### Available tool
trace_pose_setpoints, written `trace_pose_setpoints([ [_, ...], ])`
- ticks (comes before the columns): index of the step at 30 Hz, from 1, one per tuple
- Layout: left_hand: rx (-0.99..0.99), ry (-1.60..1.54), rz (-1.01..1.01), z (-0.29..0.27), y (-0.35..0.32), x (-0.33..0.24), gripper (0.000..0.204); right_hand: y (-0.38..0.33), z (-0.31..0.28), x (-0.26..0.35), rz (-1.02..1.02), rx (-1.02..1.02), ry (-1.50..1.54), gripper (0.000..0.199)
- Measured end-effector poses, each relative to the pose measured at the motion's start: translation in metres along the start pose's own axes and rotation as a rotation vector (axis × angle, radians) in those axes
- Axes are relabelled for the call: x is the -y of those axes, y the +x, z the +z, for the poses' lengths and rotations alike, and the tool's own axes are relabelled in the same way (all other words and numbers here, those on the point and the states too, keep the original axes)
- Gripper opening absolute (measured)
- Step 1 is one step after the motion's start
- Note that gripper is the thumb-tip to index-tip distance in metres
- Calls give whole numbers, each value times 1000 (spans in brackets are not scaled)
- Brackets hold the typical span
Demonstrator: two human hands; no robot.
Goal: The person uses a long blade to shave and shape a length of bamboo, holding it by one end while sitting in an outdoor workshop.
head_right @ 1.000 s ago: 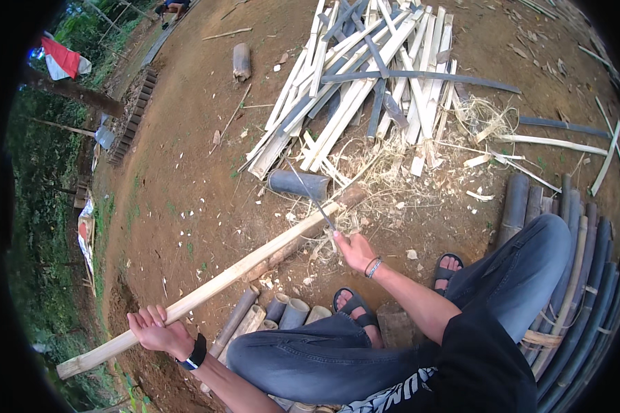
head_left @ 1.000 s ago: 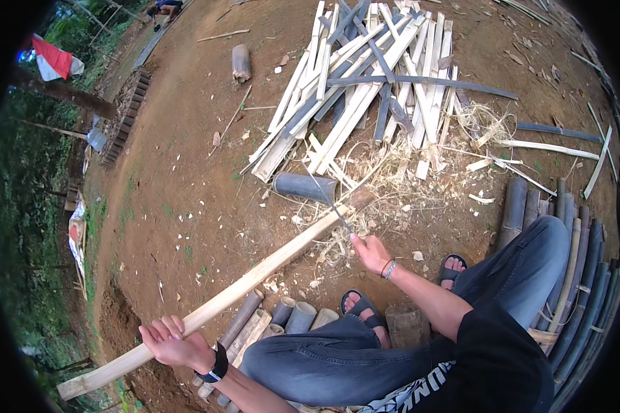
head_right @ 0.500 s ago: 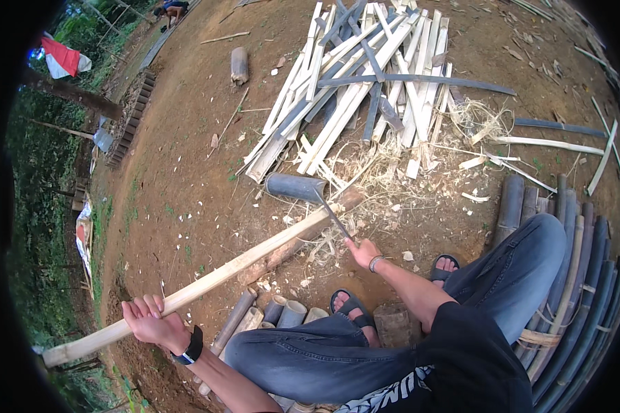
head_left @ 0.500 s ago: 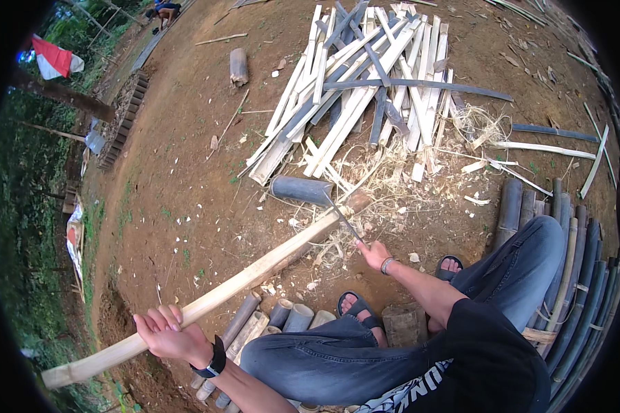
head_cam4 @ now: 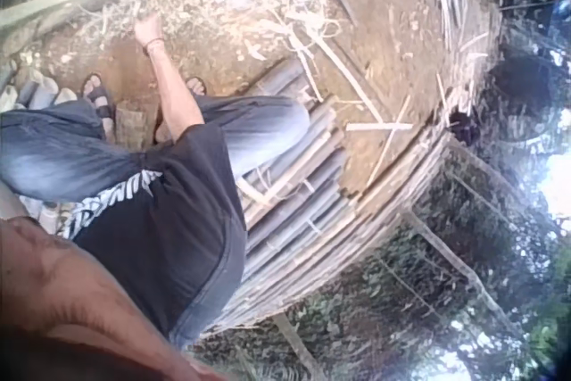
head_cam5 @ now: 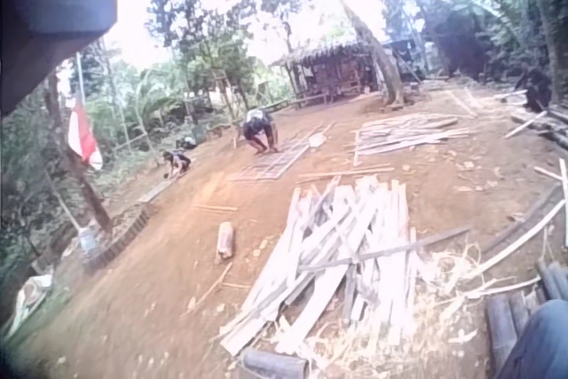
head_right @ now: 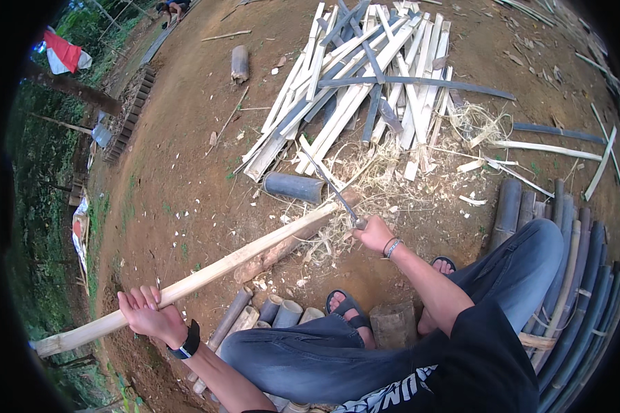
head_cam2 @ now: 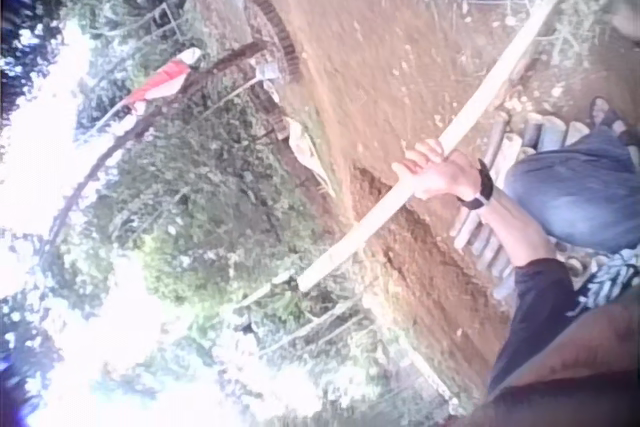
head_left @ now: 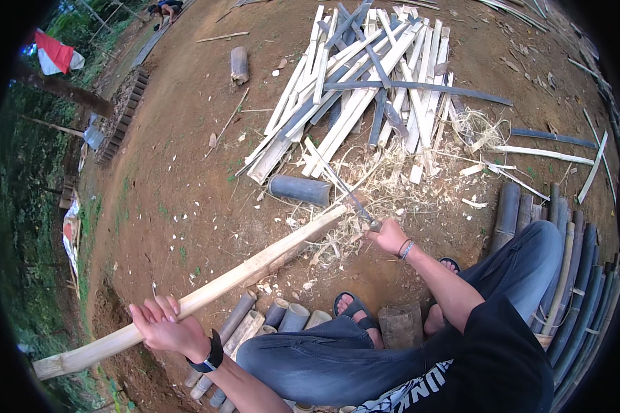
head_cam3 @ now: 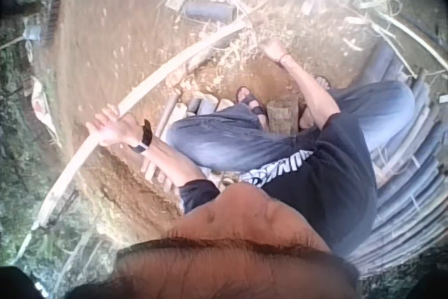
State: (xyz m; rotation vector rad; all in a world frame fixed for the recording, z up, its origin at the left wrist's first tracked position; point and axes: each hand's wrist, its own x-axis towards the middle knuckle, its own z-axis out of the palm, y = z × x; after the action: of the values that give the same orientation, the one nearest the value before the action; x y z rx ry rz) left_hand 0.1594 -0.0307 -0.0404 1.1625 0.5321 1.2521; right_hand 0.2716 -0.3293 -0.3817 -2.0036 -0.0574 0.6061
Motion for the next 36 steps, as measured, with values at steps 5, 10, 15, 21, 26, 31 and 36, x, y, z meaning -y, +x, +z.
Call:
trace_pose_setpoints([
  [5,21,31,31,29,-7,-10,36,-35,-64,72,-65,-66,-452,39],
  [10,74,-11,29,51,-10,-4,34,-81,-71,22,17,-115,-622,43],
  [15,52,-7,25,52,0,-2,38,-71,-34,8,-11,-90,-336,47],
  [21,7,1,35,48,5,0,38,-80,-15,103,-199,-85,337,48],
  [26,110,-21,37,73,-6,2,37,-42,48,-30,23,-204,-135,59],
  [31,61,67,62,49,-7,5,37,-47,40,35,62,-80,195,63],
  [36,104,8,67,83,-8,2,37,-43,44,15,-303,-279,221,62],
])
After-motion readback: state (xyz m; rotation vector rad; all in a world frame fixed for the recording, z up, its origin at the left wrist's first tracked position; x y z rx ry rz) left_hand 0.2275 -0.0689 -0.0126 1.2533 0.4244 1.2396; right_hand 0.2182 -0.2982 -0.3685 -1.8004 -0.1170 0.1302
